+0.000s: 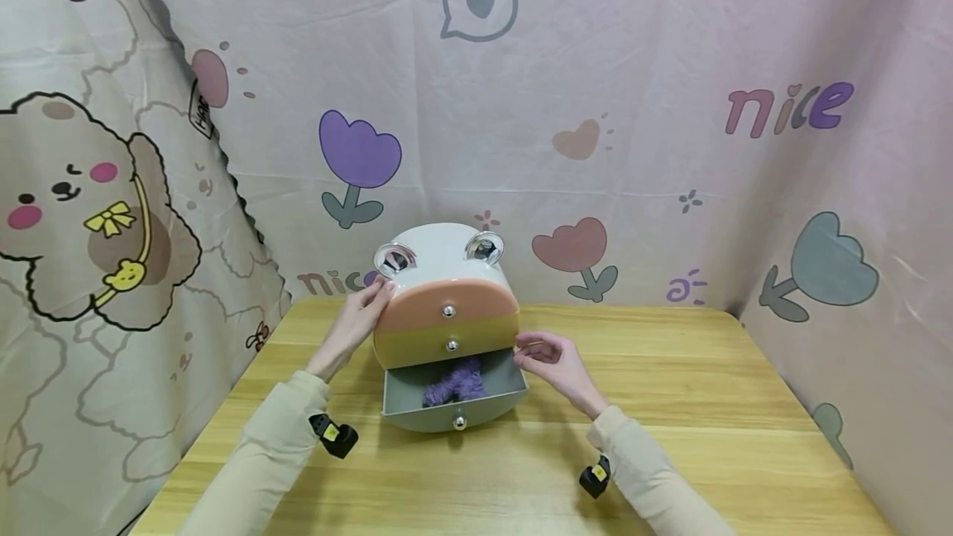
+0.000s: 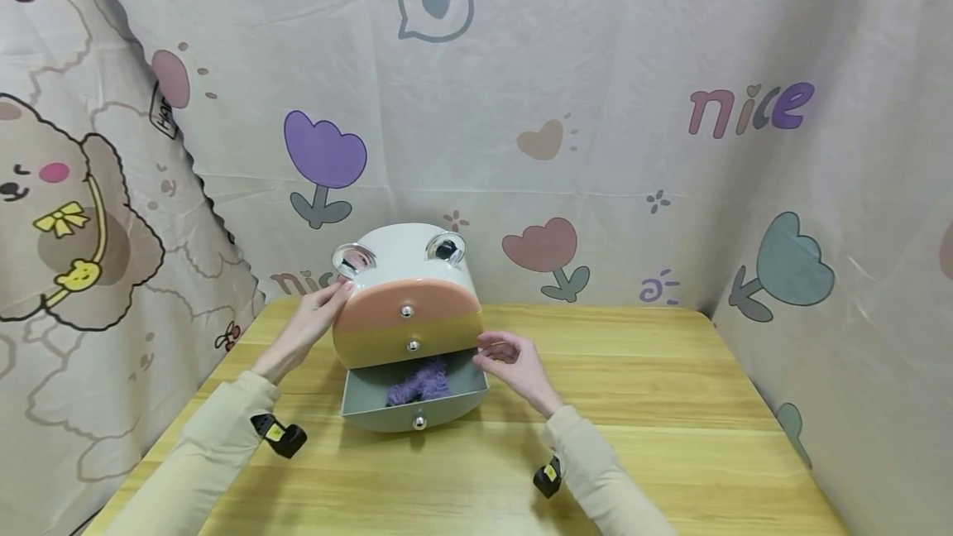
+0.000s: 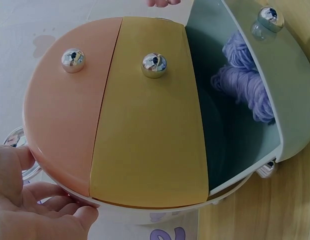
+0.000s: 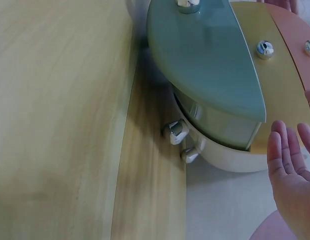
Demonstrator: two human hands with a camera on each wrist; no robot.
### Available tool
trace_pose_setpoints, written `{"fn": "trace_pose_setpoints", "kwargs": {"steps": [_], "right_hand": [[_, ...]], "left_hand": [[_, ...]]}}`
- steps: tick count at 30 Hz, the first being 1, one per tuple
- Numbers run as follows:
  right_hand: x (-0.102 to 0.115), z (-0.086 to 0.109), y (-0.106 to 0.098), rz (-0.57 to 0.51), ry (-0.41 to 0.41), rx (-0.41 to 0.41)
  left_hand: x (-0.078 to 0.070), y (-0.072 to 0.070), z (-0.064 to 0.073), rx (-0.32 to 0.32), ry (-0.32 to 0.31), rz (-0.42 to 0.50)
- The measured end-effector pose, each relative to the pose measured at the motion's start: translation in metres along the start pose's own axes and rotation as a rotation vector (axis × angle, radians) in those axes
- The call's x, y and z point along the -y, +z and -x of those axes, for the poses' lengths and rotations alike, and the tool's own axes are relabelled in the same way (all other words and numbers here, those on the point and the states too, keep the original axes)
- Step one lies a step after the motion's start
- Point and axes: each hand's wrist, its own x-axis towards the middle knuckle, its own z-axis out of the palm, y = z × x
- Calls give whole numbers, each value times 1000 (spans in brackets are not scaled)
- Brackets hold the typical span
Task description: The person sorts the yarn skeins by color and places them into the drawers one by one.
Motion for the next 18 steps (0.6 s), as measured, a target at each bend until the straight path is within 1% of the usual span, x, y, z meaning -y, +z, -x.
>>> {"fn": "trace_pose_setpoints", "kwargs": {"steps": [4, 8, 12, 15, 18], "right_hand": [[-1, 1, 1, 27, -17, -18], [0, 4, 4, 60, -45, -75], [3, 9, 10, 70, -67, -131], [5, 13, 17, 49, -65, -149], [6, 18, 25, 23, -55, -137]], "left_hand": [[0, 0, 0, 1, -1, -5], [-1, 0, 1, 6, -9, -3], [-2, 0, 1, 10, -15, -5], [-1, -1, 2, 8, -17, -7], [-2, -1, 2, 6, -15, -7]]}}
